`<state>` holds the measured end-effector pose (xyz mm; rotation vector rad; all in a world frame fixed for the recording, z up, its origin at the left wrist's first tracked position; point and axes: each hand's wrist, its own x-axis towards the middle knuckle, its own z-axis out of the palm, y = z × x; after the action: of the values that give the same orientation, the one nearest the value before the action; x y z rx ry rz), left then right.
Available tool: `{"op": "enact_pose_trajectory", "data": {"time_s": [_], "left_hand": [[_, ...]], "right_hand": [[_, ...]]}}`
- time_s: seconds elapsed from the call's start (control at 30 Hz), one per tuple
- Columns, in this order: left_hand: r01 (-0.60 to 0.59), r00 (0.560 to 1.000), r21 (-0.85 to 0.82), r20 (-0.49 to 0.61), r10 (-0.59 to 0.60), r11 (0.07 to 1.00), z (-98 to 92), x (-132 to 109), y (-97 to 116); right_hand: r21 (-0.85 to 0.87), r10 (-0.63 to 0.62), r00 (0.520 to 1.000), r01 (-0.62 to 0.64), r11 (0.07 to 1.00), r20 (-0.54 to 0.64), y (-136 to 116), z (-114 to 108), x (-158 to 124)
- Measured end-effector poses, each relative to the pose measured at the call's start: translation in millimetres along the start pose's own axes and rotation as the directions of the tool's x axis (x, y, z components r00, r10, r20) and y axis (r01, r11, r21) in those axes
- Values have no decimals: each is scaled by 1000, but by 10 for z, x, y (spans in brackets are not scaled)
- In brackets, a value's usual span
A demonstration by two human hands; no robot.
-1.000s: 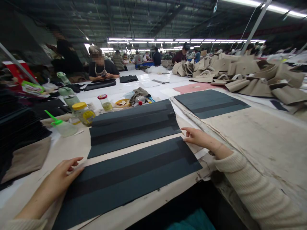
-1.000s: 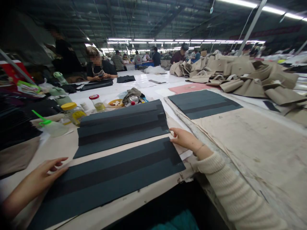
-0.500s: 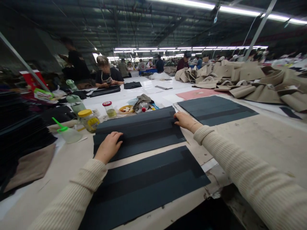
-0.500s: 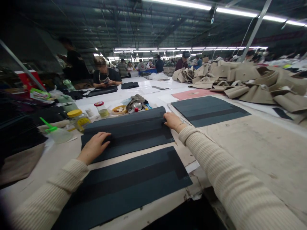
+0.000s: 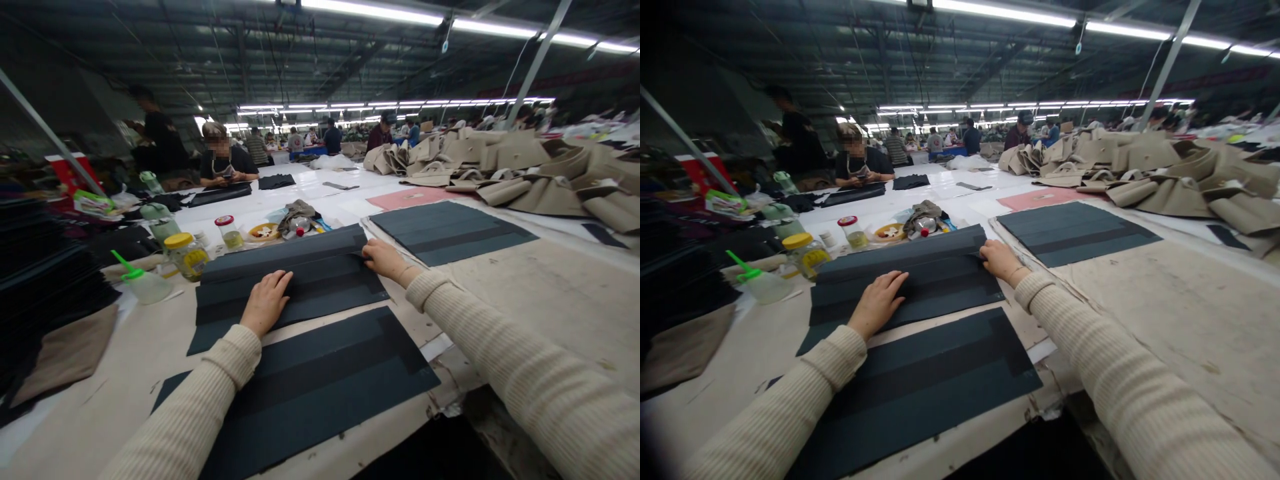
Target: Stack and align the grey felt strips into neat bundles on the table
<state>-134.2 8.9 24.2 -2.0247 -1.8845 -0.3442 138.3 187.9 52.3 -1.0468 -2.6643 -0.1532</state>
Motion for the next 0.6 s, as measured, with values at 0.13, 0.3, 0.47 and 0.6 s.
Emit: {"op": "enact_pose_trajectory", "data": {"time_s": [0.13,0.3,0.47,0.6], "left_hand": [[-15,1000,26,-27,16,1000,30,25,78],[-16,999,96,-31,19,995,7,36,111],[-50,998,144,-41,57,988,-6,40,156],[-98,994,139,-27,103,985,3,49,162]], "right_hand": [[133,-270,957,255,958,108,-241,-26,-192],[399,-532,827,433,808,180,-479,-68,-499],[531,-626,759,460,712,182,-532,-214,-741],[503,-648,741,498,706,176,-579,-413,-951]]}}
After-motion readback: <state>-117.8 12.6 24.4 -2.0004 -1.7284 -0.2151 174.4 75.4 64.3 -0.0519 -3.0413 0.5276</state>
